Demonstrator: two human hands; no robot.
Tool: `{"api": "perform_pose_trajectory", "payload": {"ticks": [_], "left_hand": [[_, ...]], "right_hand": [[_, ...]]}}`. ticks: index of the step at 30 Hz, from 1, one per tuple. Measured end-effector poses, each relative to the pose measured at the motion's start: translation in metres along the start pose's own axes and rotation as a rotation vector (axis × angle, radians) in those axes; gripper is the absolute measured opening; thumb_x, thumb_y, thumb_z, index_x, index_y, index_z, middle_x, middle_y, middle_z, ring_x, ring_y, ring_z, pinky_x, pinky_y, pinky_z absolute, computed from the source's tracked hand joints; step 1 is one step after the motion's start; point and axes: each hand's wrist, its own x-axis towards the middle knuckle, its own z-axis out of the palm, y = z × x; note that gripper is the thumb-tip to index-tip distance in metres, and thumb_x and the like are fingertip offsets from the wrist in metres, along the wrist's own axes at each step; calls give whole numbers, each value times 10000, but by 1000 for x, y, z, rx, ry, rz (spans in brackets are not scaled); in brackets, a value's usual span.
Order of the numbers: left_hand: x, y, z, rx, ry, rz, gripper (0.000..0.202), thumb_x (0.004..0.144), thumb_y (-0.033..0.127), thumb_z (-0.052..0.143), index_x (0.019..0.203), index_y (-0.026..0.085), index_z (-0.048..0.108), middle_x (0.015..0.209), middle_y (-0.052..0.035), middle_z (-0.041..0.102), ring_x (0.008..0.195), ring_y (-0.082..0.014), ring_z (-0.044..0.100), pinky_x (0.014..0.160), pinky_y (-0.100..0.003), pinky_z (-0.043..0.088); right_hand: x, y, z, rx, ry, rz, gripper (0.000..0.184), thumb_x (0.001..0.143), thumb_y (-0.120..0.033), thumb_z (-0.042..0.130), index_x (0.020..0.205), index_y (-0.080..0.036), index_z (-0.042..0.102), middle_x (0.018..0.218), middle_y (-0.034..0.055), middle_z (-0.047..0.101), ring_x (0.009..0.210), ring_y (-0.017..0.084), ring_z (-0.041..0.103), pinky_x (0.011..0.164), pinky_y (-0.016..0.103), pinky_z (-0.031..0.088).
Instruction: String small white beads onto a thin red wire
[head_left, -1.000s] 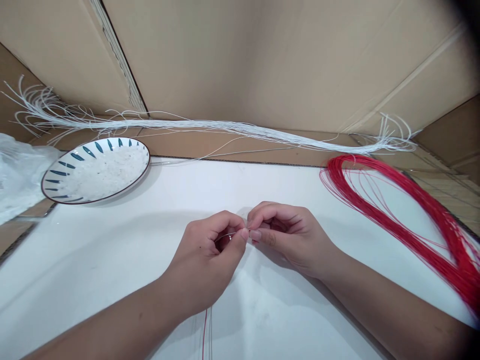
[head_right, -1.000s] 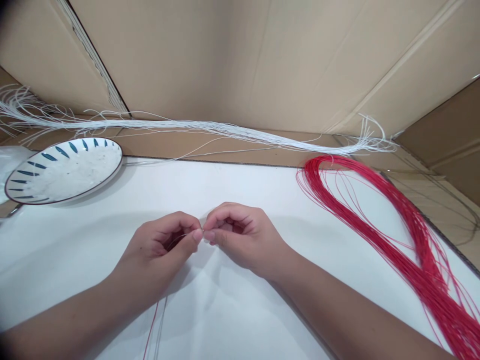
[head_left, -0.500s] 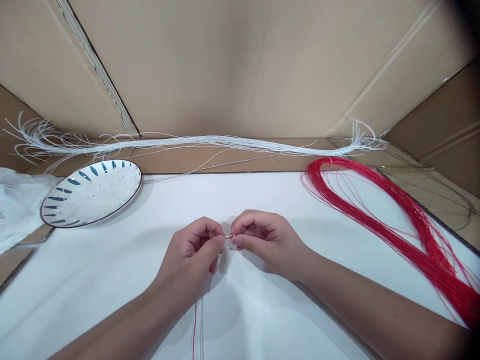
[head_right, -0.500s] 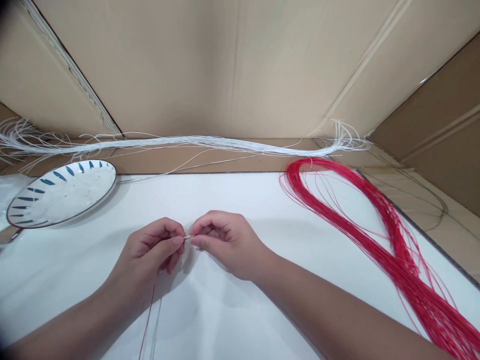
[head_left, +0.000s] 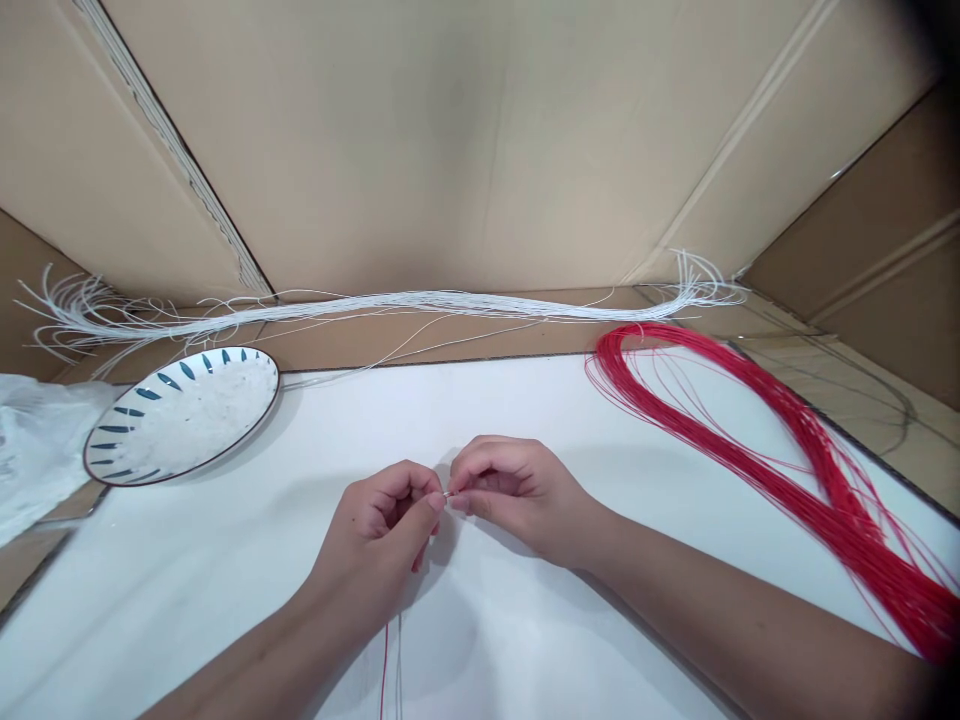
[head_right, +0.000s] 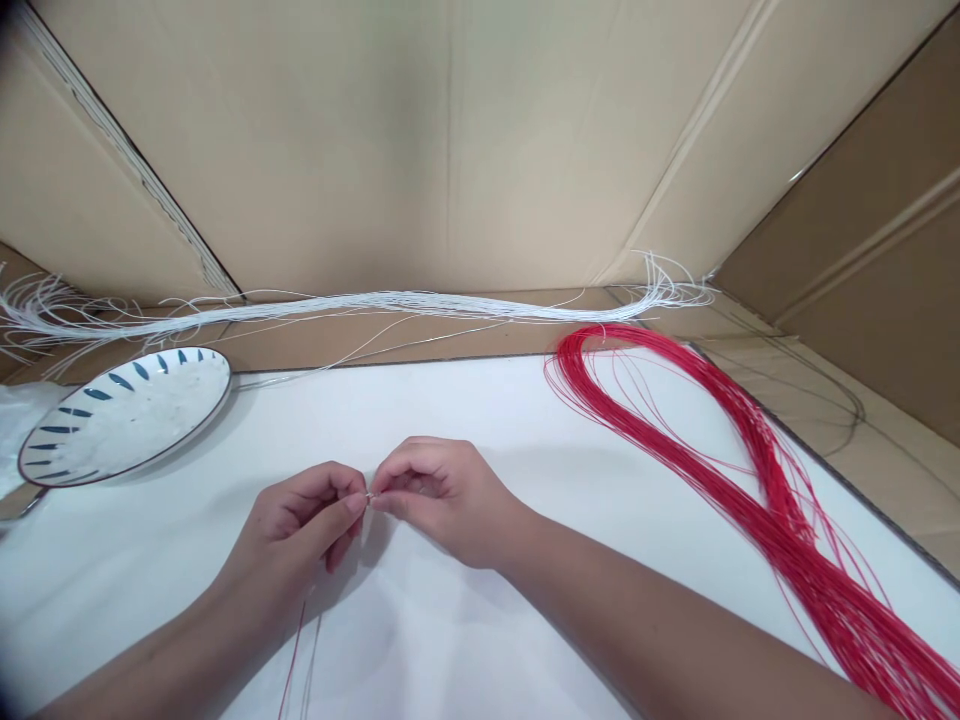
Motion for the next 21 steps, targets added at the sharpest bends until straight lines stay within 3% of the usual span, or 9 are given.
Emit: {"api": "perform_pose_trajectory", "payload": {"ticks": [5,9,12,18,21], "left_hand": [[-1,-1,0,30,-15,27,220,819,365,614,694,184,602,571,54,474,501,-77,362,483,-214,218],[2,-5,-2,-14,7,38,219,825,359,621,689,188,601,548,60,480,501,-75,369,505,-216,256],[2,-5,-1,-20,39,27,202,815,328,621,677,184,592,528,68,467,486,-64,375,502,-208,253],[-2,4,7,-33,86,57,176,772,370,696,821,217,622,630,61,530,508,-69,402,468,-186,281],[-3,7,8,8,69,57,160,775,353,700,826,218,631,585,60,509,513,-79,402,464,-185,272]], "right_hand": [[2,0,-1,-27,-35,-40,17,825,-149,718,814,-162,719,877,64,648,788,171,619,707,318,499],[1,0,-1,117,-18,103,136,788,-218,769,870,-153,681,818,48,640,713,155,589,664,316,489],[0,0,-1,153,-13,180,143,843,-274,710,848,-144,651,740,42,627,666,154,573,634,319,478],[-1,2,-1,91,-64,121,176,906,-300,625,810,-154,605,682,13,567,607,130,507,576,285,428],[-3,2,-1,83,-89,101,208,929,-343,610,829,-162,589,704,14,569,612,126,505,575,277,427]]}}
